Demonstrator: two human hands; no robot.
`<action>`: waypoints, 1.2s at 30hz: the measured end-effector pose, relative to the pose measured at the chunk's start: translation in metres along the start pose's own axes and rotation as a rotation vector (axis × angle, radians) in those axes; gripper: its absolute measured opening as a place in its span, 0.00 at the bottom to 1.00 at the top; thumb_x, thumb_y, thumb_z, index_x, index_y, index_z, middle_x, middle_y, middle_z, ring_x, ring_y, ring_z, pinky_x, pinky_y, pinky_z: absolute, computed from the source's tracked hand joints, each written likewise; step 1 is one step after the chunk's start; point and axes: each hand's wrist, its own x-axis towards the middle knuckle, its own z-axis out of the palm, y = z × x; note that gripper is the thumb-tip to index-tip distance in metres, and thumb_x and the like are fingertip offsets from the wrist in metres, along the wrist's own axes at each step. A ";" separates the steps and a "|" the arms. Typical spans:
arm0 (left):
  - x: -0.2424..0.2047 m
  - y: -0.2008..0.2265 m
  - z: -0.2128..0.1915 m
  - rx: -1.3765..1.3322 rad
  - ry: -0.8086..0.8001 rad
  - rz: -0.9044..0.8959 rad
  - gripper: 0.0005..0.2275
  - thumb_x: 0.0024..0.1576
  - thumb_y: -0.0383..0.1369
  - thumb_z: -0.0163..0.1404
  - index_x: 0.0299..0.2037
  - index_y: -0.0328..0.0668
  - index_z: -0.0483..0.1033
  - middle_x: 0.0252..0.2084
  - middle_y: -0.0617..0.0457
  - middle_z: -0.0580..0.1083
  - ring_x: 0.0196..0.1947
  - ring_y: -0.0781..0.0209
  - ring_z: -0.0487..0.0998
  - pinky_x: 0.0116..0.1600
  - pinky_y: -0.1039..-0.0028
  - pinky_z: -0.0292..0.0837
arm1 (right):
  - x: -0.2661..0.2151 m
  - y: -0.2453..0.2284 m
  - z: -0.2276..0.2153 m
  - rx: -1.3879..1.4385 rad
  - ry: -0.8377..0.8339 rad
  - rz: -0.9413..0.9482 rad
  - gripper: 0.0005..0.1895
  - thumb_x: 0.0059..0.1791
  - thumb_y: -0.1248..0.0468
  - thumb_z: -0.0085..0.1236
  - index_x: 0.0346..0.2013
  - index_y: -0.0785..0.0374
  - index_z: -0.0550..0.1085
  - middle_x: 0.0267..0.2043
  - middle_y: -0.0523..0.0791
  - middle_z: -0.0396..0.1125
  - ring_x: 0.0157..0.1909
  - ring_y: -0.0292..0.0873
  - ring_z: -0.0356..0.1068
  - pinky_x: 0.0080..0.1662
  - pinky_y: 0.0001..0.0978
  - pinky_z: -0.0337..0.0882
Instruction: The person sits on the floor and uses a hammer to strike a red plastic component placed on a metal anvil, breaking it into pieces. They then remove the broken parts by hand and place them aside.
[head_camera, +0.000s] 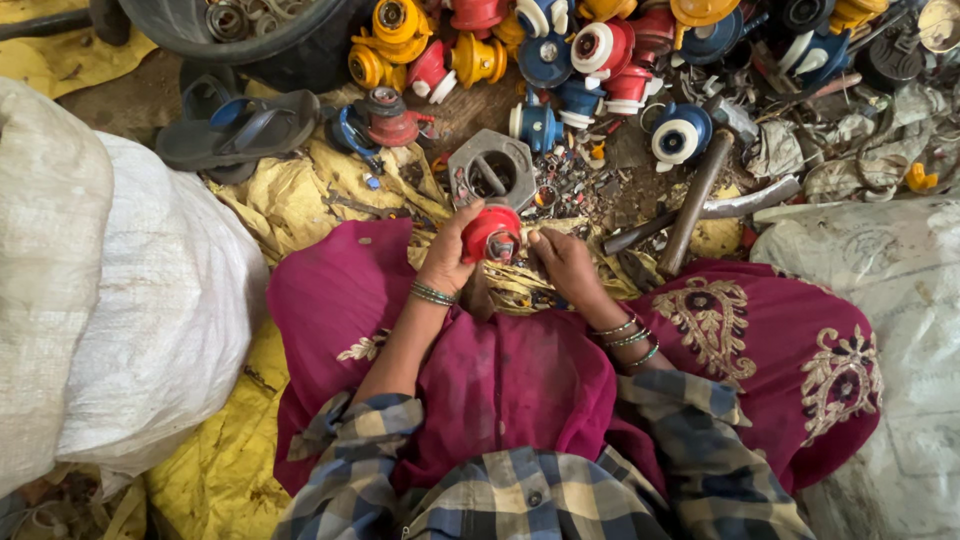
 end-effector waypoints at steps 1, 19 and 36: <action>-0.001 0.003 0.006 0.121 0.035 0.103 0.15 0.62 0.39 0.58 0.51 0.35 0.78 0.46 0.49 0.79 0.44 0.58 0.81 0.50 0.68 0.79 | 0.002 0.001 0.000 -0.035 0.046 0.005 0.13 0.57 0.57 0.48 0.39 0.63 0.74 0.22 0.39 0.68 0.21 0.32 0.64 0.25 0.26 0.64; 0.009 0.009 0.047 1.816 0.105 1.161 0.20 0.48 0.31 0.68 0.52 0.60 0.82 0.58 0.53 0.69 0.64 0.48 0.67 0.70 0.54 0.64 | 0.018 0.024 -0.010 0.228 0.231 0.074 0.09 0.58 0.62 0.51 0.42 0.66 0.72 0.27 0.40 0.69 0.24 0.30 0.64 0.27 0.23 0.65; -0.002 0.021 0.026 1.012 0.373 1.040 0.16 0.57 0.27 0.56 0.56 0.34 0.76 0.57 0.48 0.73 0.60 0.53 0.73 0.67 0.62 0.67 | 0.001 0.016 -0.013 -0.140 0.290 -0.070 0.09 0.55 0.65 0.55 0.48 0.66 0.76 0.31 0.45 0.74 0.29 0.39 0.74 0.33 0.33 0.72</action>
